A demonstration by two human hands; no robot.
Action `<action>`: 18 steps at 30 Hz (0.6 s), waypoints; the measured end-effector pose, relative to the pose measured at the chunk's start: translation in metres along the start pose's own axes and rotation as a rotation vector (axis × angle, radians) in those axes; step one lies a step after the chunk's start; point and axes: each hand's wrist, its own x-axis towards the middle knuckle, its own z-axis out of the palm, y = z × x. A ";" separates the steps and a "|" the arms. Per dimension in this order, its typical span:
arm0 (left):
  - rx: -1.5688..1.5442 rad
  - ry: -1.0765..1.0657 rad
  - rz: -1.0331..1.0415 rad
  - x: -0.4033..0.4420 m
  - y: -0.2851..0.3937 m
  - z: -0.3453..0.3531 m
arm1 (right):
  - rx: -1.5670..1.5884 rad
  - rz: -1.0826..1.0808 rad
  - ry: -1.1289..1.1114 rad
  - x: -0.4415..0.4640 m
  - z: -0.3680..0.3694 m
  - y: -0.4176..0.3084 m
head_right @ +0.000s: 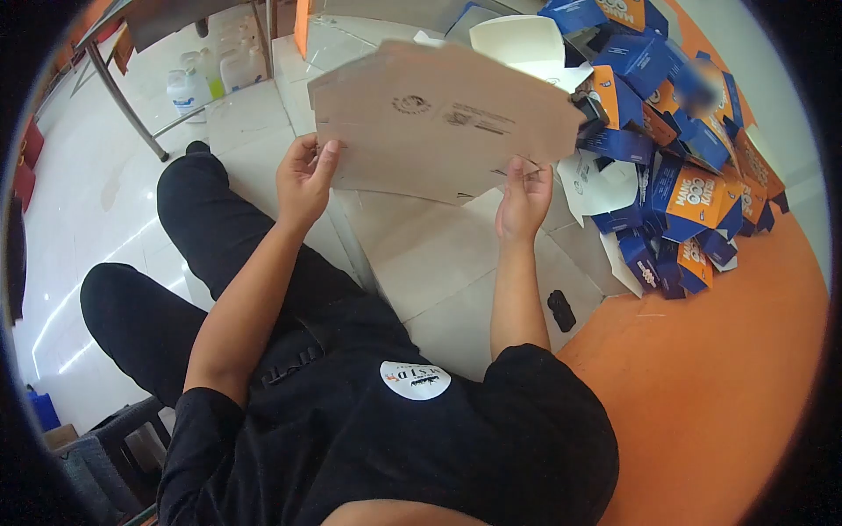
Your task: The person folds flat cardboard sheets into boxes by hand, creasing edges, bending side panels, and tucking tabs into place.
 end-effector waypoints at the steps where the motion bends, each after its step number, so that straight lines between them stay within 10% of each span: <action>1: -0.019 0.002 -0.022 0.001 0.000 -0.001 | -0.011 -0.015 -0.007 0.002 0.009 -0.012; 6: -0.053 -0.024 -0.103 0.003 -0.001 -0.006 | 0.049 -0.089 0.055 0.015 0.004 -0.028; 14: 0.034 -0.028 -0.120 0.004 -0.001 -0.008 | -0.994 -0.619 0.212 0.022 0.016 -0.059; 18: 0.029 -0.040 -0.117 0.004 -0.003 -0.009 | -1.028 -0.558 0.186 0.023 0.031 -0.067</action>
